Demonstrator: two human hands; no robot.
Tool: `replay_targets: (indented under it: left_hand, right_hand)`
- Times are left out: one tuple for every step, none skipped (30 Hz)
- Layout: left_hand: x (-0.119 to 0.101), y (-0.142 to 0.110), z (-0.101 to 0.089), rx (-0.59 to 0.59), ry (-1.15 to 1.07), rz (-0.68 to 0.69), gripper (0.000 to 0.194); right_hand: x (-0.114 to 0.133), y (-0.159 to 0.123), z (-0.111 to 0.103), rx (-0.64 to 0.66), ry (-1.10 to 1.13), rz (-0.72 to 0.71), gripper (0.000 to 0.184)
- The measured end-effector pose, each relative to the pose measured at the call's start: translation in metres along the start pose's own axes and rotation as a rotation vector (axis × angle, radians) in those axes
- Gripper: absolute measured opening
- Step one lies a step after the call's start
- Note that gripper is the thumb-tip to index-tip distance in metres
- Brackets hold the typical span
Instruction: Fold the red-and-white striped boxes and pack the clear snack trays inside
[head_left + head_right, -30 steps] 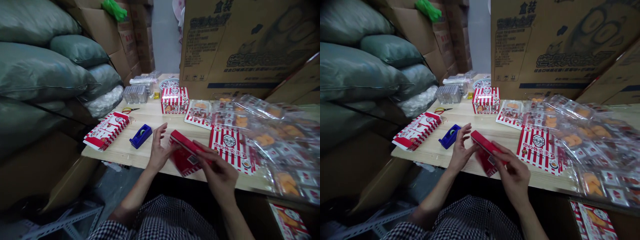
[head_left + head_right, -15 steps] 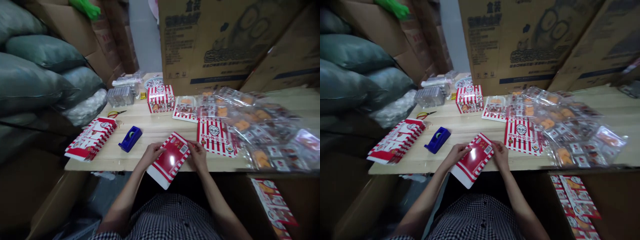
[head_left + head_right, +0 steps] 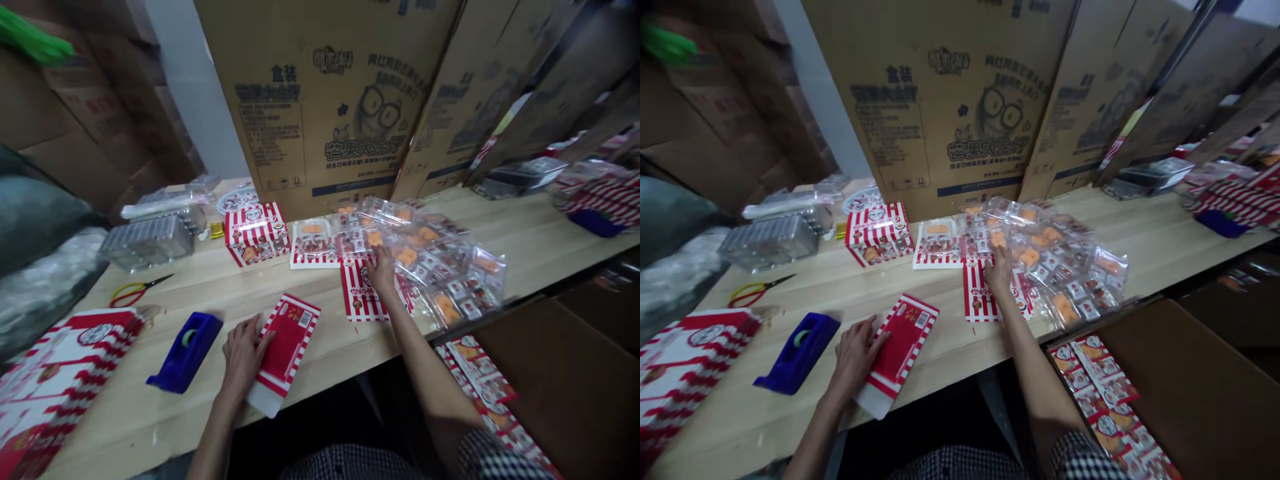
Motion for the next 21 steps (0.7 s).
replay_targets:
  left_hand:
    - [0.0, -0.002, 0.001, -0.011, 0.005, -0.003, 0.061]
    - [-0.001, -0.005, 0.001, -0.016, -0.015, 0.001, 0.062]
    - [-0.001, -0.008, 0.001, -0.023, -0.043, 0.009, 0.061]
    - [0.0, -0.011, -0.001, -0.034, -0.072, 0.017, 0.06]
    - [0.001, -0.014, -0.004, -0.051, -0.102, 0.026, 0.059]
    - [0.002, -0.017, -0.009, -0.066, -0.13, 0.034, 0.057]
    - [0.005, -0.02, -0.013, -0.077, -0.158, 0.043, 0.056]
    - [0.007, -0.023, -0.018, -0.082, -0.184, 0.049, 0.055]
    - [0.009, -0.026, -0.023, -0.083, -0.209, 0.052, 0.054]
    - [0.01, -0.027, -0.028, -0.08, -0.233, 0.055, 0.054]
    - [0.01, -0.029, -0.032, -0.075, -0.253, 0.057, 0.055]
    - [0.009, -0.03, -0.037, -0.071, -0.269, 0.059, 0.054]
    - [0.007, -0.029, -0.04, -0.068, -0.282, 0.064, 0.054]
    - [0.003, -0.029, -0.042, -0.063, -0.292, 0.075, 0.052]
    - [-0.003, -0.028, -0.044, -0.056, -0.301, 0.094, 0.05]
    - [-0.011, -0.027, -0.044, -0.048, -0.31, 0.117, 0.048]
    - [-0.018, -0.026, -0.043, -0.04, -0.32, 0.143, 0.046]
    - [-0.026, -0.025, -0.042, -0.036, -0.329, 0.166, 0.044]
    - [-0.033, -0.024, -0.043, -0.042, -0.335, 0.182, 0.043]
    - [-0.04, -0.025, -0.045, -0.063, -0.337, 0.19, 0.042]
    - [-0.046, -0.026, -0.049, -0.098, -0.339, 0.193, 0.044]
  right_hand:
    - [0.0, 0.017, 0.006, 0.017, -0.046, -0.022, 0.049]
    - [0.0, 0.032, 0.015, 0.044, -0.085, -0.046, 0.052]
    - [0.0, 0.043, 0.024, 0.076, -0.117, -0.071, 0.053]
    - [-0.001, 0.052, 0.032, 0.11, -0.143, -0.095, 0.053]
    - [-0.002, 0.059, 0.039, 0.142, -0.165, -0.118, 0.049]
    - [-0.004, 0.064, 0.045, 0.172, -0.185, -0.139, 0.044]
    - [-0.005, 0.068, 0.048, 0.198, -0.202, -0.158, 0.038]
    - [-0.007, 0.071, 0.048, 0.22, -0.216, -0.175, 0.031]
    - [-0.008, 0.073, 0.047, 0.238, -0.228, -0.19, 0.027]
    - [-0.008, 0.075, 0.044, 0.251, -0.236, -0.203, 0.026]
    - [-0.008, 0.077, 0.039, 0.256, -0.242, -0.214, 0.026]
    - [-0.007, 0.077, 0.033, 0.252, -0.247, -0.22, 0.026]
    - [-0.005, 0.077, 0.025, 0.238, -0.25, -0.222, 0.025]
    - [-0.003, 0.076, 0.017, 0.216, -0.251, -0.221, 0.025]
    - [0.0, 0.074, 0.008, 0.188, -0.251, -0.218, 0.027]
    - [0.004, 0.07, -0.001, 0.161, -0.248, -0.214, 0.029]
    - [0.008, 0.066, -0.01, 0.135, -0.24, -0.21, 0.032]
    - [0.014, 0.062, -0.018, 0.117, -0.227, -0.208, 0.035]
    - [0.02, 0.057, -0.026, 0.107, -0.209, -0.21, 0.038]
    - [0.027, 0.052, -0.032, 0.109, -0.186, -0.214, 0.041]
    - [0.036, 0.048, -0.036, 0.126, -0.158, -0.222, 0.043]
Point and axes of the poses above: each hand's wrist, its own y-axis towards the middle knuckle, its own z-axis out of the palm, x = y × z, the point moved 10 cm from there along y, towards the middle knuckle, and after that the axes turned 6 degrees about y, right-handed, at the moved point
